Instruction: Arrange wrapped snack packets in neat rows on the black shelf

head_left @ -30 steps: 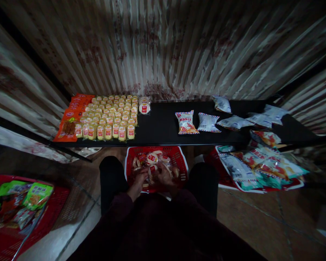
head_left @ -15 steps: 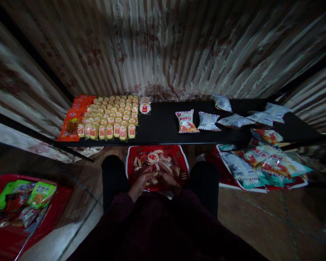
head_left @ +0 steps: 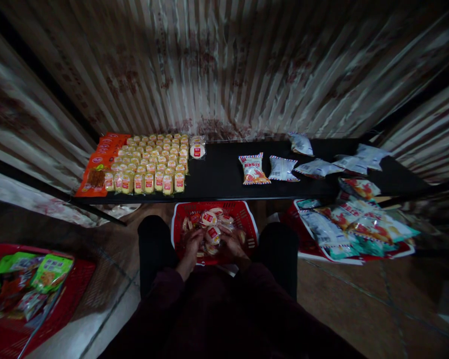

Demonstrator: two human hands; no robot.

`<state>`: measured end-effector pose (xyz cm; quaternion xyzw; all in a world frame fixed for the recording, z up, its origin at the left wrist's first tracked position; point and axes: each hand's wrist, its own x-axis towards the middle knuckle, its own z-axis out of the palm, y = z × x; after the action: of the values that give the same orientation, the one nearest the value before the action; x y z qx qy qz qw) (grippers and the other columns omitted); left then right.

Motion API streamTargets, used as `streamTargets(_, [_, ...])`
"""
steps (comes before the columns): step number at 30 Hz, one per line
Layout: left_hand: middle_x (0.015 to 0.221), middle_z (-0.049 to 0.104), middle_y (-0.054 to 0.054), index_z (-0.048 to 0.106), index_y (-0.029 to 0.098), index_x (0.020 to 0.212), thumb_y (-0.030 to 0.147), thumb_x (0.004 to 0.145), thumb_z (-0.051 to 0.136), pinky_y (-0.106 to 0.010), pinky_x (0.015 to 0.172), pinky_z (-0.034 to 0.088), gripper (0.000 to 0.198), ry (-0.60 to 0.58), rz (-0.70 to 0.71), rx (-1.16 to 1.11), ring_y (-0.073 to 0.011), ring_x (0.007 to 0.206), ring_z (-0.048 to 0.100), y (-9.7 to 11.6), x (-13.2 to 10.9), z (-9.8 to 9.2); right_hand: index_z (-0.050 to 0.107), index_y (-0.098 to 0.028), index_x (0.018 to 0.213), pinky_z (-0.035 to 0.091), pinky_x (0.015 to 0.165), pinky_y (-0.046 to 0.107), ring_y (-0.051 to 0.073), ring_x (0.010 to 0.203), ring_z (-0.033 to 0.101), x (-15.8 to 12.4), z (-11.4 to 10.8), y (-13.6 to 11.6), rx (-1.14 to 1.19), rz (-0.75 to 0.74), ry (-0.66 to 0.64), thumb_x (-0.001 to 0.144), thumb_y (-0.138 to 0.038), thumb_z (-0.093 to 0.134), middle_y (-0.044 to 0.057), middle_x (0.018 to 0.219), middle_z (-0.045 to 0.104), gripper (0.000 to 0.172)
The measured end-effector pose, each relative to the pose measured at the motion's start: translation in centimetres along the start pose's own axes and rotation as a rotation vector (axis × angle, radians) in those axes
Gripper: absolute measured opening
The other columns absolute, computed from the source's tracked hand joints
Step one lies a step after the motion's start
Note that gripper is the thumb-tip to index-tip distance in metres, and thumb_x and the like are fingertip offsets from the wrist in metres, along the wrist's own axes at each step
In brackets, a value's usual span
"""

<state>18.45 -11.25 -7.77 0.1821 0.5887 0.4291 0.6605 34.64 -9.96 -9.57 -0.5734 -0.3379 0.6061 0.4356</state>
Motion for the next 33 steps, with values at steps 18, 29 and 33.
streamTargets(18, [0.079, 0.067, -0.003, 0.062, 0.016, 0.084, 0.026, 0.059, 0.081, -0.025, 0.065, 0.051, 0.033, -0.002, -0.097, -0.030, -0.0136, 0.069, 0.064, -0.4, 0.5, -0.5, 0.066, -0.021, 0.093, 0.053, 0.078, 0.037, 0.023, 0.083, 0.069, 0.4, 0.9, -2.5, 0.171, 0.128, -0.098, 0.055, -0.036, 0.078, 0.005, 0.090, 0.074, 0.043])
streamTargets(29, [0.077, 0.068, -0.002, 0.057, 0.018, 0.082, 0.014, 0.064, 0.076, -0.030, 0.077, 0.053, 0.027, -0.052, -0.190, -0.219, -0.0151, 0.074, 0.067, -0.2, 0.2, 0.0, 0.061, -0.022, 0.088, 0.053, 0.077, 0.034, 0.021, 0.079, 0.069, -1.0, 1.6, -0.3, 0.367, 0.174, -0.045, 0.048, -0.032, 0.082, 0.001, 0.083, 0.073, 0.047])
streamTargets(33, [0.082, 0.069, -0.003, 0.059, 0.019, 0.099, 0.018, 0.064, 0.076, -0.028, 0.077, 0.052, 0.039, -0.071, -0.147, -0.178, -0.0143, 0.075, 0.067, -0.4, 0.2, -0.3, 0.060, -0.022, 0.091, 0.053, 0.071, 0.031, 0.018, 0.072, 0.068, -0.7, 1.2, -0.1, 0.393, 0.205, 0.040, 0.047, -0.028, 0.083, -0.001, 0.079, 0.072, 0.051])
